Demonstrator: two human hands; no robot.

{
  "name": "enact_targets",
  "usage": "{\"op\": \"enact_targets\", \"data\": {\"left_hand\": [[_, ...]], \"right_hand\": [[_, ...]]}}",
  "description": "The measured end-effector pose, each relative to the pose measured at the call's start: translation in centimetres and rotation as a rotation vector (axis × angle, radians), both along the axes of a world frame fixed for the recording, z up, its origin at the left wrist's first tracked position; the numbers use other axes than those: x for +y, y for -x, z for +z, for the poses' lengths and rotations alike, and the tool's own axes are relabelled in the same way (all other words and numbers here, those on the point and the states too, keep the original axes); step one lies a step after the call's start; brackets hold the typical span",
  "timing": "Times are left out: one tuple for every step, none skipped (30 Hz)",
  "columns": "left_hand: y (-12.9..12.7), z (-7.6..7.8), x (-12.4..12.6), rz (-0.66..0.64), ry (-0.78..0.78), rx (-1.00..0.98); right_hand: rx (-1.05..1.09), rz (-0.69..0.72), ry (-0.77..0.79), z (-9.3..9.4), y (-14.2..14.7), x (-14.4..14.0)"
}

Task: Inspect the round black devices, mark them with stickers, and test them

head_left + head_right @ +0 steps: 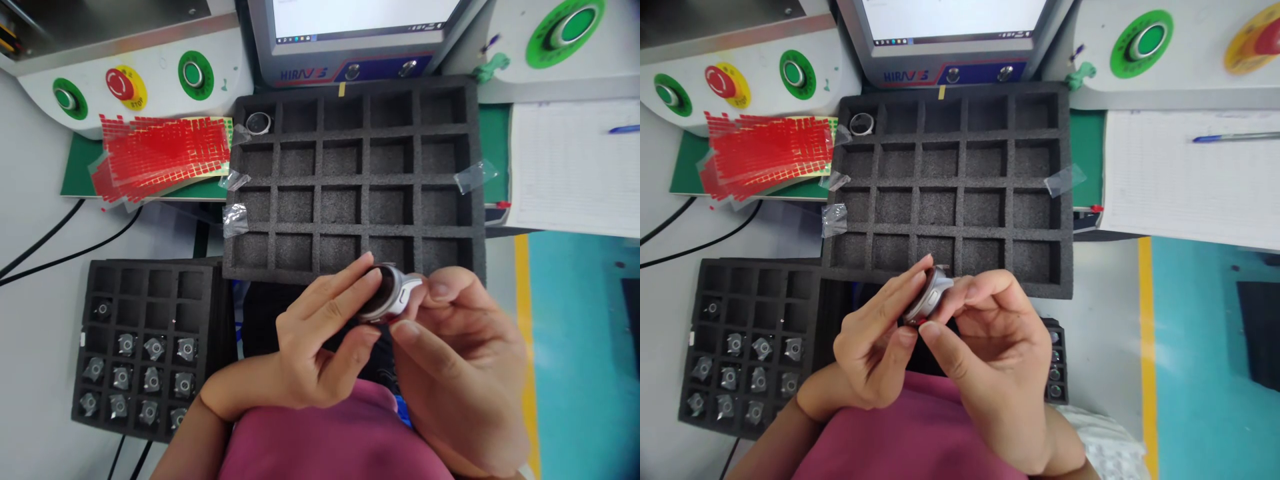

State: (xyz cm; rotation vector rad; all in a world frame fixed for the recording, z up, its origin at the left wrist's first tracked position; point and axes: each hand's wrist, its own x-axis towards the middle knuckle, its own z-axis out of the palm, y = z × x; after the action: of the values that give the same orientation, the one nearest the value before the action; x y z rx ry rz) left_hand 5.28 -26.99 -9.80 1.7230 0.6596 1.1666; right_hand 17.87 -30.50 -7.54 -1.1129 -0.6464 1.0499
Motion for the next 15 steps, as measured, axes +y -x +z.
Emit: {"op": "enact_targets", "data": {"left_hand": [[-0.02,-0.07,-0.01,0.001,-0.003,-0.002],[-0.04,-0.14,-0.03,0.006,-0.006,-0.006],[-0.07,-0.21,-0.04,0.012,-0.01,-0.011],[-0.1,-0.27,-0.06,0.017,-0.013,-0.015],[-0.12,-0.32,-0.07,0.022,-0.016,-0.017],[-0.14,-0.36,-0.07,0.024,-0.018,-0.018],[-0.15,-0.39,-0.07,0.025,-0.02,-0.019],[-0.16,-0.43,-0.06,0.027,-0.021,-0.02],[-0.15,-0.46,-0.05,0.03,-0.026,-0.023],[-0.14,-0.51,-0.03,0.036,-0.036,-0.027],[-0.11,-0.57,-0.01,0.043,-0.049,-0.033],[-0.08,-0.64,0.01,0.049,-0.063,-0.038],[-0.05,-0.71,0.03,0.054,-0.075,-0.04],[-0.01,-0.76,0.05,0.058,-0.081,-0.038],[0.04,-0.8,0.07,0.061,-0.083,-0.035]], "right_hand": [[-0.003,0.001,-0.003,-0.02,0.01,0.01],[0.007,-0.002,-0.004,-0.05,0.0,0.0],[0.026,-0.004,-0.006,-0.1,-0.01,-0.03],[0.049,-0.003,-0.005,-0.15,-0.03,-0.07],[0.071,-0.001,-0.003,-0.19,-0.05,-0.1],[0.091,0.002,-0.003,-0.2,-0.06,-0.13],[0.109,0.008,-0.008,-0.19,-0.06,-0.13],[0.127,0.011,-0.012,-0.14,-0.03,-0.11],[0.143,0.014,-0.015,-0.07,0.03,-0.06],[0.16,0.012,-0.01,0.04,0.12,0.01],[0.18,0.006,0.0,0.15,0.24,0.1],[0.201,-0.002,0.019,0.27,0.39,0.2],[0.219,-0.012,0.037,0.37,0.54,0.3],[0.236,-0.019,0.051,0.43,0.67,0.38],[0.25,-0.02,0.059,0.45,0.79,0.45]]}}
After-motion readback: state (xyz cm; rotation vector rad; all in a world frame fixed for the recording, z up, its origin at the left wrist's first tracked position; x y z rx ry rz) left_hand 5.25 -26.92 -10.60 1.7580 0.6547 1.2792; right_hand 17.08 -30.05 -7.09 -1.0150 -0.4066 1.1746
